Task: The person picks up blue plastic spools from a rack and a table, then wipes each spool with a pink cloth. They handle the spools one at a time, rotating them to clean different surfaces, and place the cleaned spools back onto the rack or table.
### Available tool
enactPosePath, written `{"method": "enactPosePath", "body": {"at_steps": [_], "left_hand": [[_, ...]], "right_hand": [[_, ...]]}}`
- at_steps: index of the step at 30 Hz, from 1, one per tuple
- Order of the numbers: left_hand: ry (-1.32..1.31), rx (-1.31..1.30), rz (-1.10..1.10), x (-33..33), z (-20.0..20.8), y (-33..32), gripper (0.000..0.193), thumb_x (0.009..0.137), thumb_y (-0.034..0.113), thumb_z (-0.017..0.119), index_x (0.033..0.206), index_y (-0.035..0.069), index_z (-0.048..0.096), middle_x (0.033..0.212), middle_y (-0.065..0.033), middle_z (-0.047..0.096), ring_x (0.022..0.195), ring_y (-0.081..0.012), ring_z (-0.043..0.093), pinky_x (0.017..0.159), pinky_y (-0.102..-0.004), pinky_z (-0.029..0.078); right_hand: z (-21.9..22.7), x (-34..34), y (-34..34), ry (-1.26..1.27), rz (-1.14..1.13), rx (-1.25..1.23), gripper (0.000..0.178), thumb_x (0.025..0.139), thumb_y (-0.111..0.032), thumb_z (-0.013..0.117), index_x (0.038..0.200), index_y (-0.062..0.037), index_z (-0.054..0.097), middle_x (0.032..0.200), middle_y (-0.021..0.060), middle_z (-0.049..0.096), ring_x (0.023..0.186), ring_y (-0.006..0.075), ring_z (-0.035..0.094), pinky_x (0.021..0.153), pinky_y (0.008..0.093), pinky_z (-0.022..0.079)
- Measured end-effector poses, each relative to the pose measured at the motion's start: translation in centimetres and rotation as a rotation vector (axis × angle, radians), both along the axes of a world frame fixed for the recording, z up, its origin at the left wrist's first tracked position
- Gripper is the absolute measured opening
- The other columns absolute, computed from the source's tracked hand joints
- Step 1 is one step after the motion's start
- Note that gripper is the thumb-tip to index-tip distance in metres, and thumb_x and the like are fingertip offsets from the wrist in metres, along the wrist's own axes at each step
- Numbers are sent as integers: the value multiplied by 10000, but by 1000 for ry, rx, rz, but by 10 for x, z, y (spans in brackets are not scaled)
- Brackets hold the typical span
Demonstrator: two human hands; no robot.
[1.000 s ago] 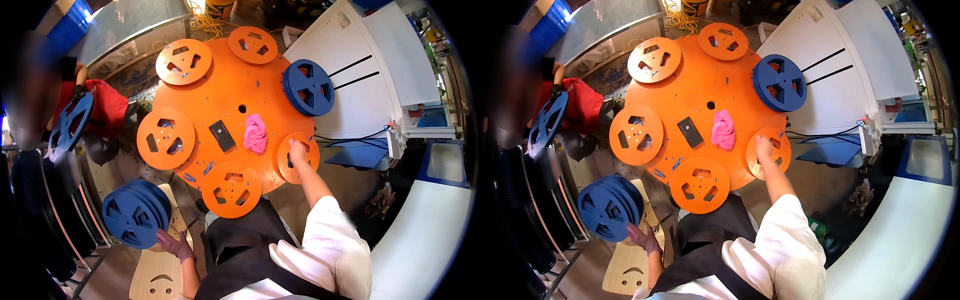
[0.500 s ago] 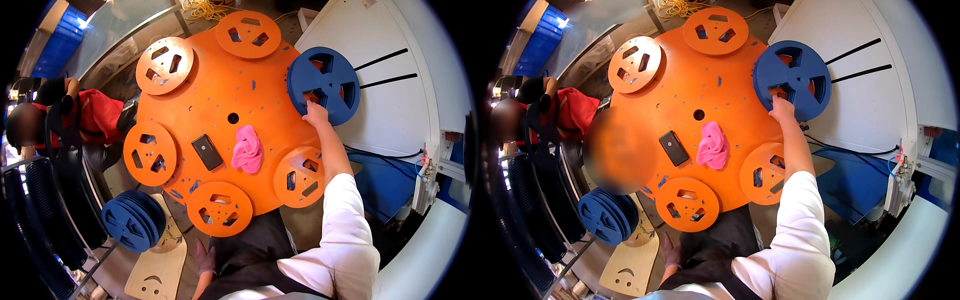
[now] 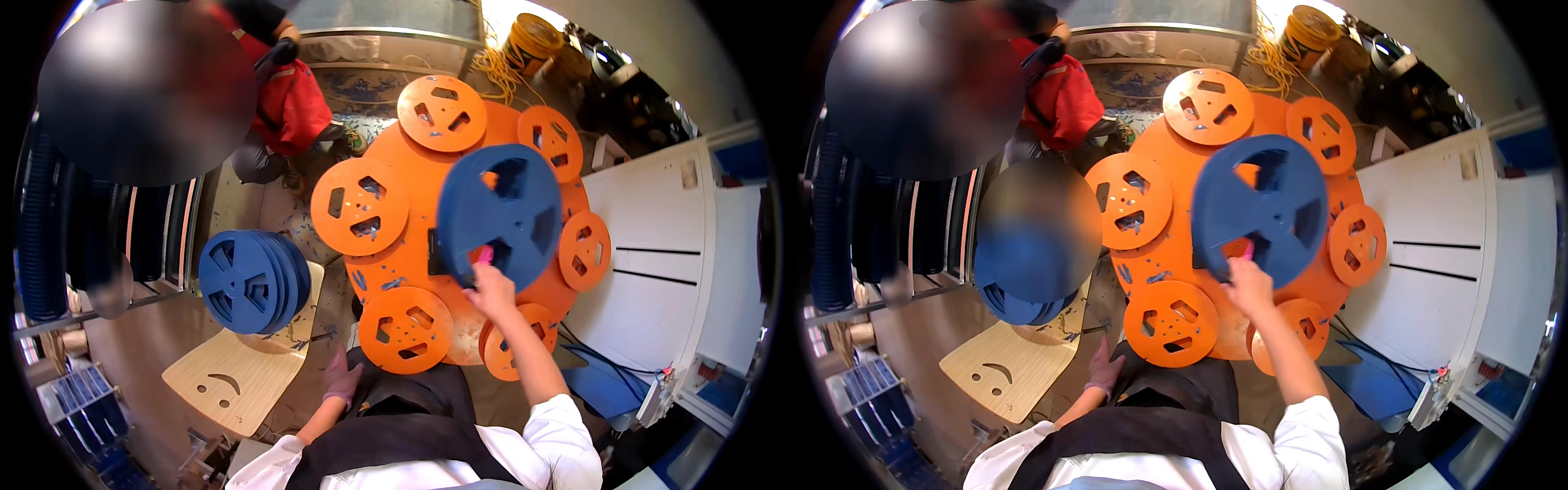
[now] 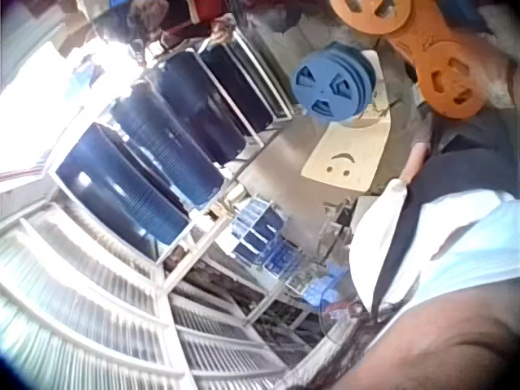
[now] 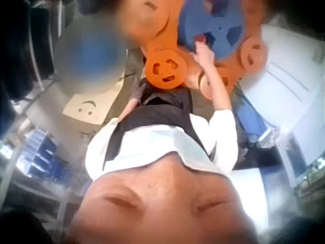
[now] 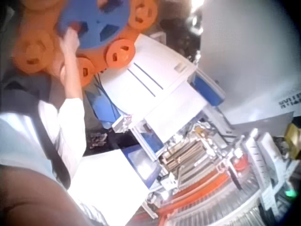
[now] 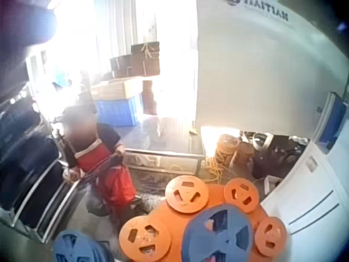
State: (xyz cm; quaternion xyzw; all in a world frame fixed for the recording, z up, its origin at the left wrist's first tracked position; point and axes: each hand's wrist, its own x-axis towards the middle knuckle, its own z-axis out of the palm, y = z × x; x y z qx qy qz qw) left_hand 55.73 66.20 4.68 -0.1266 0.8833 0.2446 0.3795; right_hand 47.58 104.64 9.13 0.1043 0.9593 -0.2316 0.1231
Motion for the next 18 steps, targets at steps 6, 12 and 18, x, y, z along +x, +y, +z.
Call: {"method": "enactPosePath", "body": {"at_steps": [6,12,18], "left_hand": [[-65,117,136,-27,6,-44,874,798,307,657,1498,95,178,1418,-225,402,1339,-373,329,1110,-405,251],[-31,173,213,-25,-8,-113,850,815,267,650,1501,101,176,1432,-218,384,1348,-362,319,1120,-388,241],[-113,253,258,-57,16,-130,810,830,186,635,1490,63,183,1506,-183,283,1401,-313,254,1139,-368,230]], "right_hand": [[-71,-109,-134,217,452,31,396,647,-89,703,1003,-80,531,919,76,572,918,282,580,693,393,520],[-151,-141,-202,28,513,214,260,719,-116,653,960,-76,565,946,66,602,933,252,599,683,362,536],[-134,-128,-186,133,518,244,155,790,-100,561,942,-88,586,996,31,600,994,223,557,717,338,538]]}}
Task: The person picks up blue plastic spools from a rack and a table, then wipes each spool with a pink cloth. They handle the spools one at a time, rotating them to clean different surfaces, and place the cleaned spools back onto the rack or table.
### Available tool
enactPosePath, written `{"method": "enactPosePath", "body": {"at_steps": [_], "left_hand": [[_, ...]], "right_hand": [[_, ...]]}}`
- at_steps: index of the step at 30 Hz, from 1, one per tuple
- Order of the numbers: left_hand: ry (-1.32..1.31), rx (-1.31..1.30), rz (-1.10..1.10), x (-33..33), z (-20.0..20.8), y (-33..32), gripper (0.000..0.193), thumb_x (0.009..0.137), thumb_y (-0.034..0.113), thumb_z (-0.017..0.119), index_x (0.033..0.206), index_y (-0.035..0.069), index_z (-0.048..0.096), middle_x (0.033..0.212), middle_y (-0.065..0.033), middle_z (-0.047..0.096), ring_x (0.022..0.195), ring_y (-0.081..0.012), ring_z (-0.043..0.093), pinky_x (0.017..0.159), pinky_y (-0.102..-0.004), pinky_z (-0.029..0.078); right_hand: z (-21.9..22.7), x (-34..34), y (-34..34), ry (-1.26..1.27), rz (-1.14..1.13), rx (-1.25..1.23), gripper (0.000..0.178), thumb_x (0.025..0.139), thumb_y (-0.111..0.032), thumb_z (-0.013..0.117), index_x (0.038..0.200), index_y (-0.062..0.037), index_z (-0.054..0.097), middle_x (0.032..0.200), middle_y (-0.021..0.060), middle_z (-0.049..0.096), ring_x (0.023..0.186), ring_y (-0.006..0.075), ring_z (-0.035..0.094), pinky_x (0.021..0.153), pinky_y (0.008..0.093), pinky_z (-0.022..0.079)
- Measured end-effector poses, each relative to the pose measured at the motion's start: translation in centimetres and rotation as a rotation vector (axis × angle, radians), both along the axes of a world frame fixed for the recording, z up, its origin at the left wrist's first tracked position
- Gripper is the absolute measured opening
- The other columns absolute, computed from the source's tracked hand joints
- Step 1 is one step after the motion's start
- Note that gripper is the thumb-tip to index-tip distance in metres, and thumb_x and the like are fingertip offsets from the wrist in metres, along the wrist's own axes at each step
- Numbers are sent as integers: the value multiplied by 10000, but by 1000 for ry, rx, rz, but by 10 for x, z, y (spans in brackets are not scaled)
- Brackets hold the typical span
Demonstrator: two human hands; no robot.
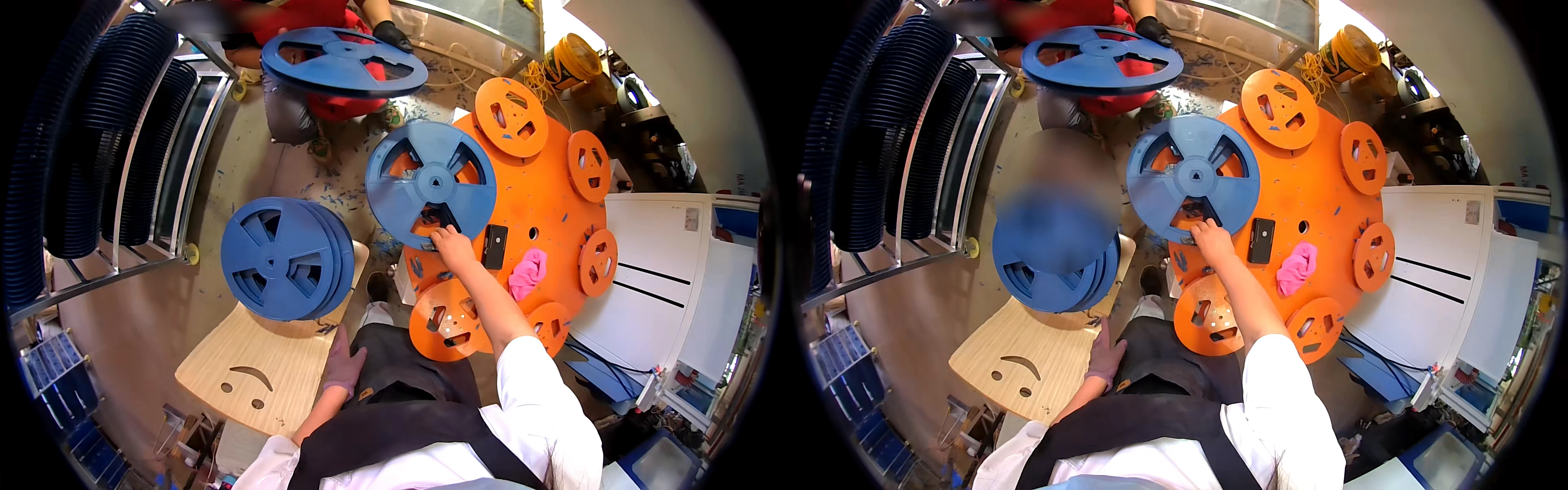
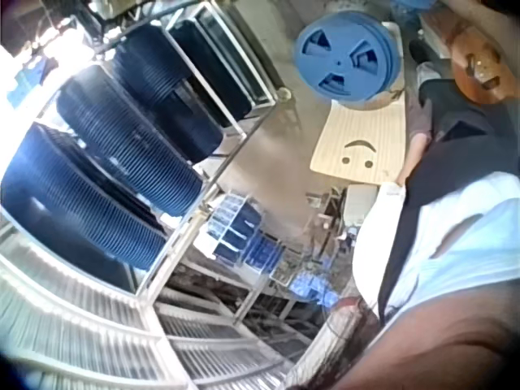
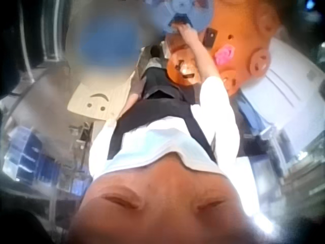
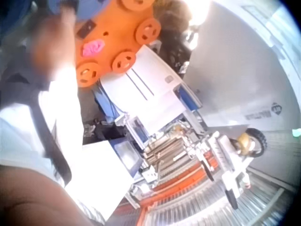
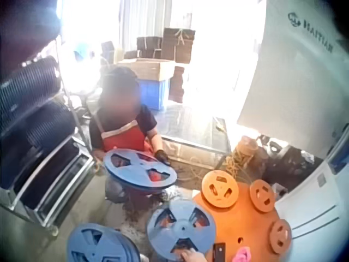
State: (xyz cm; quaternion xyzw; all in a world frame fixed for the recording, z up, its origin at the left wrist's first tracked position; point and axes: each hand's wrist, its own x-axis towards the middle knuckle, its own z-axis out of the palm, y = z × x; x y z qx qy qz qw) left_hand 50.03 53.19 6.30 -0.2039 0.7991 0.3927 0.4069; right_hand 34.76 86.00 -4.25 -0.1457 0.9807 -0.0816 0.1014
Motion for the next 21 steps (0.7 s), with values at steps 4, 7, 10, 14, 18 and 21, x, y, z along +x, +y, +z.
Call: {"method": "enactPosePath", "body": {"at_steps": [4,7,10,14,18,21], "left_hand": [[154,48,-115,-14,-13,3,806,831,208,631,1489,63,189,1475,-196,334,1364,-351,305,1115,-371,264],[382,70,-187,-52,-4,20,762,827,245,636,1456,27,264,1428,-212,384,1328,-379,338,1100,-407,273],[793,-24,-373,-109,14,47,719,822,276,639,1415,10,332,1407,-209,404,1320,-378,341,1106,-437,248],[949,-64,-370,-190,63,111,733,816,305,628,1426,32,328,1418,-174,415,1333,-353,336,1130,-430,202],[451,-48,-454,-219,103,167,984,736,426,676,1507,110,152,1415,-200,422,1353,-346,327,1126,-389,197],[306,121,-302,-193,118,190,1063,706,343,723,1524,147,73,1394,-220,444,1305,-331,413,1076,-344,298]], "right_hand": [[21,2,12,-18,4,1,172,767,-85,579,939,-82,576,946,48,558,976,233,543,704,346,536],[42,4,17,-18,-1,-11,200,749,-75,595,946,-88,564,929,50,526,959,236,538,693,349,534],[76,9,22,53,48,-14,208,726,-69,604,921,-90,535,893,56,473,904,239,535,671,350,526],[136,29,25,135,161,91,170,729,-99,595,881,-98,519,851,51,465,857,221,529,640,324,500],[209,59,23,233,310,181,134,721,-125,592,840,-108,534,837,26,460,828,181,508,618,271,418],[252,80,31,319,428,244,117,717,-131,594,821,-115,543,839,16,458,813,164,491,604,254,382]]}}
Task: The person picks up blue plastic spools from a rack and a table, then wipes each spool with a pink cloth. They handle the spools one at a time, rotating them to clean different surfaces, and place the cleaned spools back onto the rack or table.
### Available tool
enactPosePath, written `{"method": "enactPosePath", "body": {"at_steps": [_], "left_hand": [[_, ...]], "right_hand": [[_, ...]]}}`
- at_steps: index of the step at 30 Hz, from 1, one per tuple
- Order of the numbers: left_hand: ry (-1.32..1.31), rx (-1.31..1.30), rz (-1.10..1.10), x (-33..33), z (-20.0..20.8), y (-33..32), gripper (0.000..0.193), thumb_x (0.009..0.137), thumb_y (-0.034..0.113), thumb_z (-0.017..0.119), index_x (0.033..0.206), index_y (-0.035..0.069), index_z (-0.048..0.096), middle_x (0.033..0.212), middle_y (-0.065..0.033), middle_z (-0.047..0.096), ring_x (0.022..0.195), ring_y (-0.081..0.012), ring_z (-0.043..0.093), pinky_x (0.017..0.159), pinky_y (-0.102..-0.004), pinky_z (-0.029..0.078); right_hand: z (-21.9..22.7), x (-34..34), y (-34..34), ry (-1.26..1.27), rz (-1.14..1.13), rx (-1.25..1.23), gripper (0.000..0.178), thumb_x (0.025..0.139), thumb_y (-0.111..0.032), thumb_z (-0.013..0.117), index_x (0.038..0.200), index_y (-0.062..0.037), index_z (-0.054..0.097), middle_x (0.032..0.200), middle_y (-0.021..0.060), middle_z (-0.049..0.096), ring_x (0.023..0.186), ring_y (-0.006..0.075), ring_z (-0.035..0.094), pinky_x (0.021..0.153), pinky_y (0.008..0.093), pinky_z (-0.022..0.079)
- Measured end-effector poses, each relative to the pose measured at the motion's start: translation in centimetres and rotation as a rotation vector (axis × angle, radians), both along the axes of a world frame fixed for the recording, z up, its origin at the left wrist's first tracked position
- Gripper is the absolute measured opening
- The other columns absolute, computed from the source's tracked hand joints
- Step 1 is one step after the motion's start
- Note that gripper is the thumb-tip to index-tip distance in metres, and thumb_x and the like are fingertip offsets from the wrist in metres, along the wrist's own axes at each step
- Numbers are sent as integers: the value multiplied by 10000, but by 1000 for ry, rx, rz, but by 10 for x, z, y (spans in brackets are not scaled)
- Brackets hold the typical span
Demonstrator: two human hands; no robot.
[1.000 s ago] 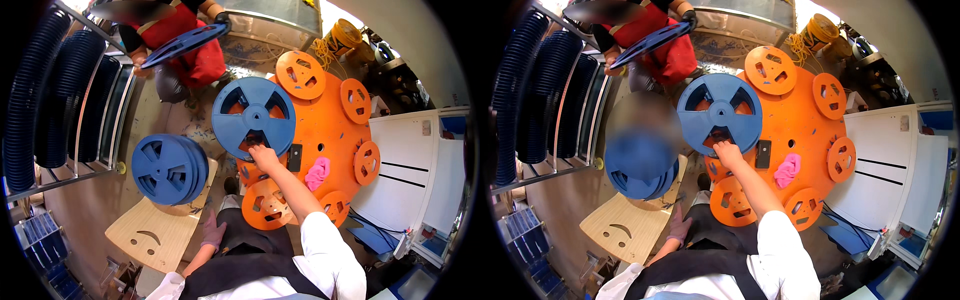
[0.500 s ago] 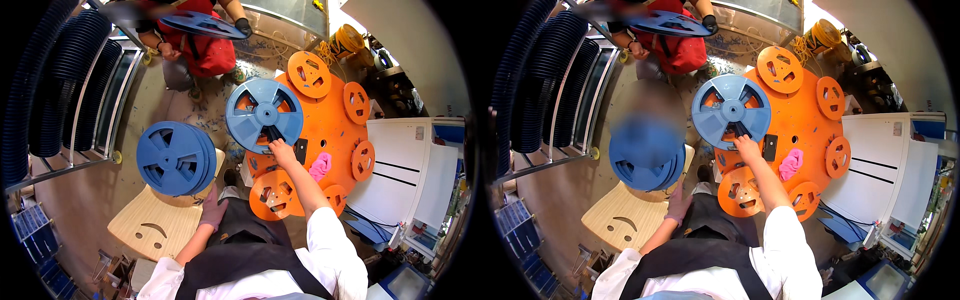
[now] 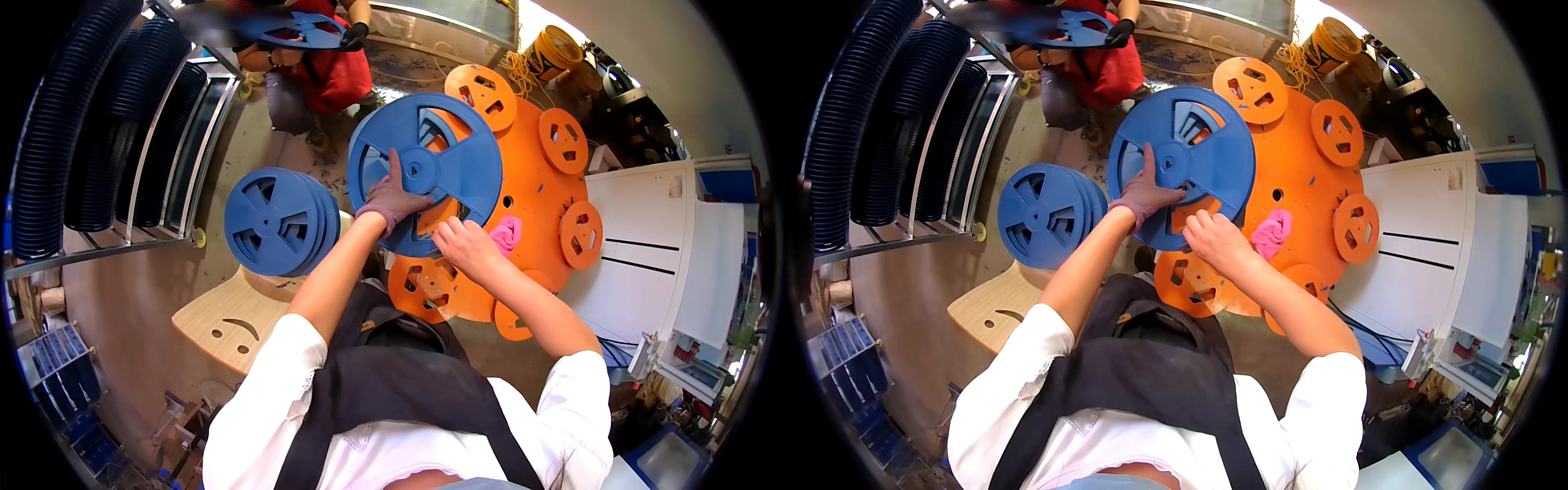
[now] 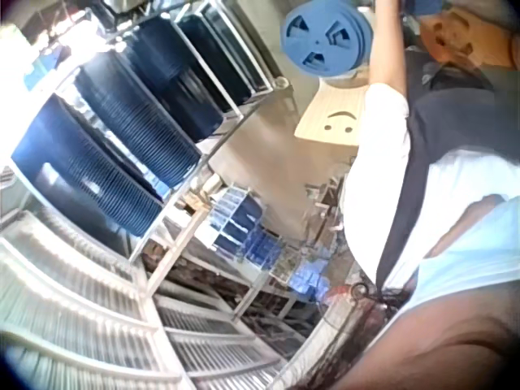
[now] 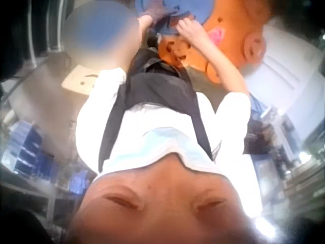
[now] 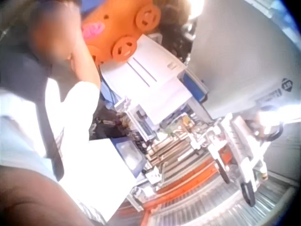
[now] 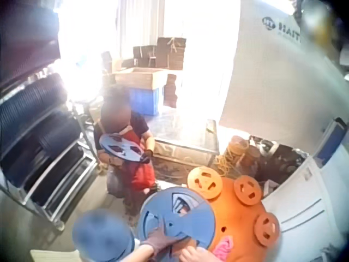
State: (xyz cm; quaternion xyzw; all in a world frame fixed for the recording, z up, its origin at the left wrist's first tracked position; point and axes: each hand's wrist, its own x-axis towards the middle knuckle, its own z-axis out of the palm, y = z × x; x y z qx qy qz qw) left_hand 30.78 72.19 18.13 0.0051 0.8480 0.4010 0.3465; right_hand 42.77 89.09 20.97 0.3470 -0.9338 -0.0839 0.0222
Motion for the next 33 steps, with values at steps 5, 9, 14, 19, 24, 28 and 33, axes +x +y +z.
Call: {"method": "enactPosePath", "body": {"at_steps": [5,9,14,19,24,28,33], "left_hand": [[-47,434,249,48,7,-10,1105,692,183,754,1530,221,37,1369,-164,482,1185,-245,521,1003,-284,374],[-251,875,378,77,4,-21,859,809,155,696,1477,109,157,1241,-108,562,1093,-178,544,954,-294,407],[-416,948,296,107,33,-39,597,841,189,685,1369,65,437,1120,-63,590,1052,-164,554,938,-318,429],[-254,1026,241,124,73,-37,425,871,252,651,1235,62,541,1149,-55,570,1049,-148,530,908,-309,442],[-150,1007,221,125,74,-36,740,824,131,672,1462,162,298,1155,-28,547,1037,-131,514,875,-285,462],[-283,1032,300,129,77,-34,1018,750,51,728,1529,224,96,1171,-13,528,1046,-120,505,897,-285,462],[-396,1036,363,136,65,-39,1004,750,67,704,1529,202,86,1220,-29,532,1051,-143,528,923,-296,454]], "right_hand": [[106,17,7,111,106,-351,312,726,-105,592,1036,-74,576,931,17,504,868,151,503,610,260,382],[118,58,22,-45,-462,-1447,195,875,-102,557,1008,-125,416,914,45,454,753,135,450,647,277,429],[74,84,11,-734,-911,-1825,162,999,-252,449,984,-90,450,734,2,516,589,46,461,496,183,372],[83,72,-21,-1064,-937,-1509,213,938,-209,578,813,-38,590,639,-11,578,535,61,544,489,206,435],[86,68,-31,-989,-827,-1327,221,925,-211,584,812,-21,591,583,27,568,494,79,530,472,243,424],[87,70,-33,-864,-756,-1147,215,898,-213,600,810,-17,602,598,101,583,526,207,572,515,332,443],[93,91,-37,-725,-589,-947,211,875,-242,619,808,-42,600,696,152,614,644,335,602,584,405,465]]}}
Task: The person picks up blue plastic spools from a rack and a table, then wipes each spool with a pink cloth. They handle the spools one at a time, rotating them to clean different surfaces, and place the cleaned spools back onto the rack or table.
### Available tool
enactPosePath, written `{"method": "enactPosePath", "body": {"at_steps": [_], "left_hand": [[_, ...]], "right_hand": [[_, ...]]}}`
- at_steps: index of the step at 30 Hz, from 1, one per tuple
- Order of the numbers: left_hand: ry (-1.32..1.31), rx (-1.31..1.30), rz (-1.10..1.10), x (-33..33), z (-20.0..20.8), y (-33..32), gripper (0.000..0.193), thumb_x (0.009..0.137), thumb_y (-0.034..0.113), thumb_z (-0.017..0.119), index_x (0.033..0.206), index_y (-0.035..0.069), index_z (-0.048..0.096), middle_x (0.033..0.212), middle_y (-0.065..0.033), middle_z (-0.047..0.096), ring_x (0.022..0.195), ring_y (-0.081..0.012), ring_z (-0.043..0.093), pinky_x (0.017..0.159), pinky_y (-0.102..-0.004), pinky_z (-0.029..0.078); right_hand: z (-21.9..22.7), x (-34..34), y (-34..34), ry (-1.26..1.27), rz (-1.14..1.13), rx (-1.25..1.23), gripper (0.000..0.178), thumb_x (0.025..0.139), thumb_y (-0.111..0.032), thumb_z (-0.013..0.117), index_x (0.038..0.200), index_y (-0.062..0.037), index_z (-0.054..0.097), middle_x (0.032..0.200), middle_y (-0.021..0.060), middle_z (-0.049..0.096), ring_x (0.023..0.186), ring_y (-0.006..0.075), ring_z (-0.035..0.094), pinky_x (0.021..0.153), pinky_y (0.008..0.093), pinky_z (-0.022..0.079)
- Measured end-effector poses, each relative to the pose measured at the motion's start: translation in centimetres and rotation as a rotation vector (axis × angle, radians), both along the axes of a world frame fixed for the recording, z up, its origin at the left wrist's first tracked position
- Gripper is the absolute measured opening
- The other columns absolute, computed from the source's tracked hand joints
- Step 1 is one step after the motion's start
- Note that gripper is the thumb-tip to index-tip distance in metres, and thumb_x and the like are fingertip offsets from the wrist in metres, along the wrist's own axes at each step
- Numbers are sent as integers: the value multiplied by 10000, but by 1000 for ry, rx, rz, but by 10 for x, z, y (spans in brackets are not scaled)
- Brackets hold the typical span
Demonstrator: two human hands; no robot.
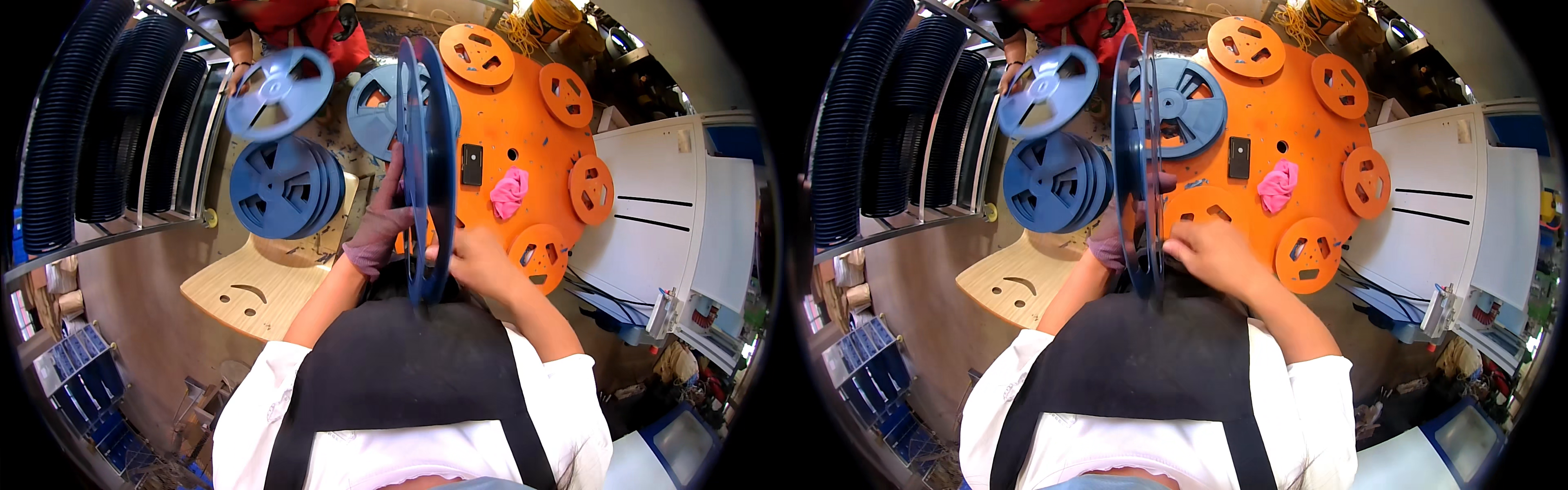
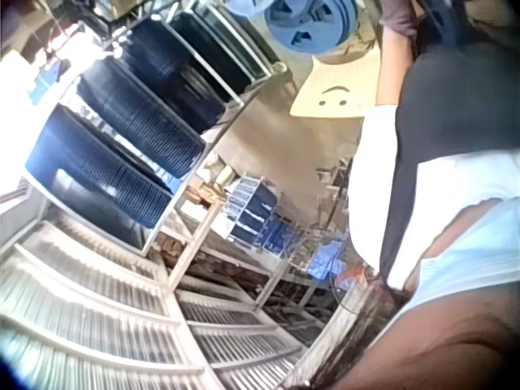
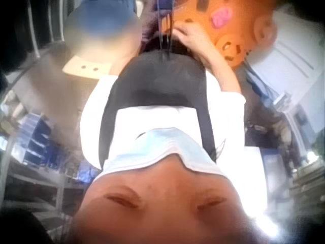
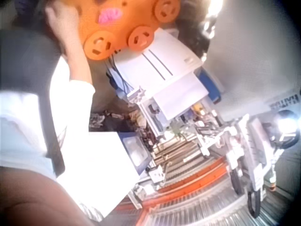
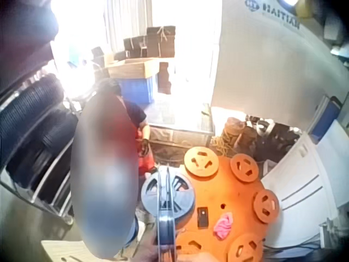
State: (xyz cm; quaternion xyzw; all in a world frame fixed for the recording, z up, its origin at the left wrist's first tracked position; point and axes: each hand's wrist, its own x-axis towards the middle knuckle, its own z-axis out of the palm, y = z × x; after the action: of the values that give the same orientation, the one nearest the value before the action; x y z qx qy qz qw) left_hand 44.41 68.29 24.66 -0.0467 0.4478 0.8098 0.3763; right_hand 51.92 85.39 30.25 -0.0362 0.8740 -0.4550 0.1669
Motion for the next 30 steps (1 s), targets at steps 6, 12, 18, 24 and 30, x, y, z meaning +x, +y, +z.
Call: {"method": "enactPosePath", "body": {"at_steps": [6,12,18,24,30], "left_hand": [[100,31,-49,3,11,-19,432,870,247,611,1227,20,523,1138,-70,561,975,-142,546,859,-276,475],[-298,409,120,23,60,-22,578,878,427,582,1271,10,505,1118,-114,580,1004,-209,531,927,-323,449],[-397,703,-7,29,43,-34,696,882,637,424,1321,97,444,1116,-112,575,1012,-253,512,955,-387,408],[-428,604,0,32,62,-35,664,904,611,397,1276,68,481,1079,-116,579,978,-249,507,942,-368,412],[-482,555,31,35,75,-32,626,931,572,376,1262,54,497,1079,-140,568,968,-264,494,943,-360,423]], "right_hand": [[8,16,8,-297,-519,-617,143,933,-178,570,906,-38,582,677,2,580,574,54,534,520,201,424],[-13,7,34,146,-655,-531,86,919,-97,588,966,-26,582,783,13,599,690,66,561,618,226,453],[3,-8,48,722,-260,261,183,720,-7,687,889,-51,630,784,48,610,670,223,585,556,281,463],[24,-30,26,864,52,508,186,682,-14,664,852,-80,625,720,27,578,630,194,571,528,297,454],[25,-38,25,895,138,542,194,655,-16,646,835,-81,613,711,18,540,630,179,542,519,291,447]]}}
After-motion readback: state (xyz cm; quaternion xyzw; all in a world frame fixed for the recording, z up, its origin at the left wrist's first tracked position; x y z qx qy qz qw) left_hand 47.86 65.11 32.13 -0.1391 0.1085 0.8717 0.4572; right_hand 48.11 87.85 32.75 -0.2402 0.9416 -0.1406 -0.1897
